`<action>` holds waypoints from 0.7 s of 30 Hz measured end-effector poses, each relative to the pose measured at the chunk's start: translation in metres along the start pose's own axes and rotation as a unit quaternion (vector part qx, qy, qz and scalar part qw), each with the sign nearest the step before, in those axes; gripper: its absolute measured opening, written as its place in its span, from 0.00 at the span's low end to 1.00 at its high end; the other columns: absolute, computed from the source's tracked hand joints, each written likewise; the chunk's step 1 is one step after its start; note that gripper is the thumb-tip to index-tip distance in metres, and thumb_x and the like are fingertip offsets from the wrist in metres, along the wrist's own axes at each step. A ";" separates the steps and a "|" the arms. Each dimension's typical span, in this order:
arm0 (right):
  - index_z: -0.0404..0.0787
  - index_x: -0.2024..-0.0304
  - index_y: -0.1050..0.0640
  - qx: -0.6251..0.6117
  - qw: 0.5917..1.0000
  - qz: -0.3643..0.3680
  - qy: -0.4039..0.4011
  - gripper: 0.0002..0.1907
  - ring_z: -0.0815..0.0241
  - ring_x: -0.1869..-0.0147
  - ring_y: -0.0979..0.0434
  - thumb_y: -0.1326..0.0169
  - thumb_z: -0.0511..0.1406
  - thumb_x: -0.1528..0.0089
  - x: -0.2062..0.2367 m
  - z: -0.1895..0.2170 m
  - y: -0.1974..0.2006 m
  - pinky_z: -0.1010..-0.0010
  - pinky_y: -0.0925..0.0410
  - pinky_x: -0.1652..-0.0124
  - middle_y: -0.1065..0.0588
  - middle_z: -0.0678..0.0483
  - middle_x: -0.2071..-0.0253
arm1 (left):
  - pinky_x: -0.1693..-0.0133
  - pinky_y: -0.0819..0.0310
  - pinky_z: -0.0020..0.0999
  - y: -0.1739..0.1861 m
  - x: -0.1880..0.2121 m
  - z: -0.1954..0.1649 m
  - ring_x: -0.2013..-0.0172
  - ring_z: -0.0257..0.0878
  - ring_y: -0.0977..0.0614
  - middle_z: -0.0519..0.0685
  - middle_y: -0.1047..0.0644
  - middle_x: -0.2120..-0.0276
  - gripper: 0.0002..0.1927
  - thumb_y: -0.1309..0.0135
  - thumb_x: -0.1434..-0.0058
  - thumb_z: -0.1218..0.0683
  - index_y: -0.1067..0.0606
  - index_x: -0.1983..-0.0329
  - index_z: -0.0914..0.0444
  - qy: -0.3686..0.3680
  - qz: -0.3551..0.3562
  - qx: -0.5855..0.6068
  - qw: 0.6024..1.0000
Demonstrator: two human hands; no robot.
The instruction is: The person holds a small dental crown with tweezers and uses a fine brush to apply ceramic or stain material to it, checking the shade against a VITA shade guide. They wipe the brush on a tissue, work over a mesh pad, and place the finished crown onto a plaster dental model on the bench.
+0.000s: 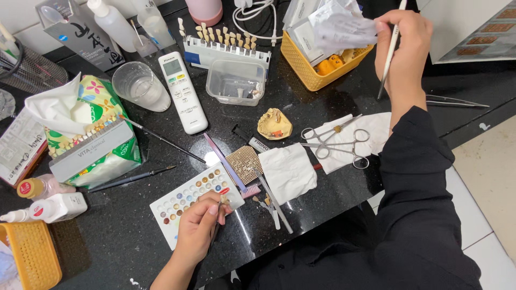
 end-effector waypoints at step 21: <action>0.36 0.47 0.28 -0.001 0.984 -0.175 0.036 0.05 0.53 0.57 0.28 0.46 0.27 0.23 0.028 0.041 0.024 0.67 0.34 0.59 0.27 0.46 0.57 | 0.64 0.37 0.26 0.010 0.007 0.008 0.68 0.34 0.30 0.54 0.25 0.61 0.19 0.55 0.27 0.54 0.27 0.72 0.69 0.057 -0.044 -0.038 0.997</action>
Point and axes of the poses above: each hand's wrist, its own x-axis away from the middle knuckle, its own y-axis out of the back of the hand, z = x × y, the point moved 4 cm from there along -x, towards the middle knuckle
